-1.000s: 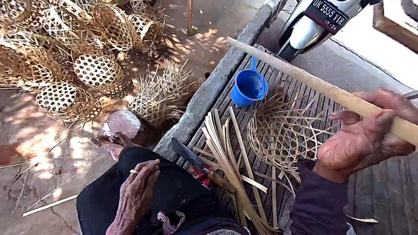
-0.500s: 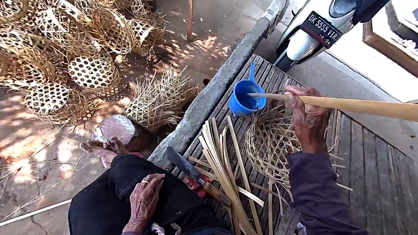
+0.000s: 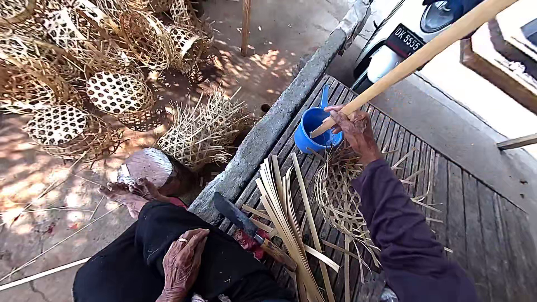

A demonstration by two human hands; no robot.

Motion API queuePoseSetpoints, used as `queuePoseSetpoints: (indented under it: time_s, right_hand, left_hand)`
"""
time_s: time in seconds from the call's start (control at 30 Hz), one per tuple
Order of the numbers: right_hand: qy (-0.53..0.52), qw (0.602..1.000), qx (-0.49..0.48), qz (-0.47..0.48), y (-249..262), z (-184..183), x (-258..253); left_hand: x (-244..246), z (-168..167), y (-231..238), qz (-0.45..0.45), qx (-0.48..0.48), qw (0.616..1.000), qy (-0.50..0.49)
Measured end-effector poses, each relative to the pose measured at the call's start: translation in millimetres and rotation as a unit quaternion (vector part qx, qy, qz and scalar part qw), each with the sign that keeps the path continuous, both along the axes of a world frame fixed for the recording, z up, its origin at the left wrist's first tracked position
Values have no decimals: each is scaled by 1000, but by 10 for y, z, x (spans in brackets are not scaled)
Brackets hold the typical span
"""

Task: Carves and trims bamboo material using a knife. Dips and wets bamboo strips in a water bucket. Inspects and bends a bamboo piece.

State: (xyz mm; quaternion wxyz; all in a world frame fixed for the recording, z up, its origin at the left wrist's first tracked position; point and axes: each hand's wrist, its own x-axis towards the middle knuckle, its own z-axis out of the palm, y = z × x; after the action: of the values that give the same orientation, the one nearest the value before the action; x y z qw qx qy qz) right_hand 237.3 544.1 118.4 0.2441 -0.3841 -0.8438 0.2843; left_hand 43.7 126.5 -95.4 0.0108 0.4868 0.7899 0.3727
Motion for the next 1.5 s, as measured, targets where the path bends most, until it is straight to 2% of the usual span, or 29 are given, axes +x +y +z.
queuePoseSetpoints:
  time_s: [0.1, 0.17, 0.27, 0.43, 0.53, 0.63, 0.8, 0.93, 1.03, 1.13, 1.17, 1.3, 1.5]
  right_hand:
    - [-18, 993, -118, -24, 283, 100, -106]
    - [-2, 988, -151, -41, 438, 80, -141]
    - [36, 981, -164, -97, 599, 76, -146]
    - [7, 980, -133, -147, 833, 288, -44]
    - [22, 986, -76, -145, 859, 502, 15]
    - [29, 989, 50, -139, 775, 815, 73]
    - [126, 972, 164, -108, 402, 1303, 168]
    - [48, 938, 324, -113, 222, 1259, 119]
    - [23, 931, 362, -29, 170, 903, -12]
    - [25, 949, 316, 12, 134, 435, -120]
    - [29, 958, 283, 13, 137, 315, -140]
    - [-34, 992, 115, -35, 276, 57, -98]
    - [-91, 977, -135, -136, 874, -555, 19]
  left_hand:
    - [9, 1, -5, 4, 0, 1000, 3]
    - [12, 9, 9, 3, -6, 1000, 5]
    - [15, 25, 36, -6, -15, 1000, 2]
    - [25, 36, 90, -12, -25, 1000, 7]
    - [36, 29, 145, -17, -27, 999, 11]
    - [30, 25, 193, -18, -34, 999, 11]
    - [30, 42, 178, -13, -39, 999, 9]
    - [102, 320, 216, -6, -72, 997, -32]
    - [142, 463, 251, -16, -88, 994, -64]
    - [-14, 19, 117, -27, -46, 999, 5]
    - [-12, -15, 107, -23, -39, 999, 17]
    - [49, 42, 138, -12, -38, 999, 19]
    - [46, 46, 174, -9, -43, 999, 30]
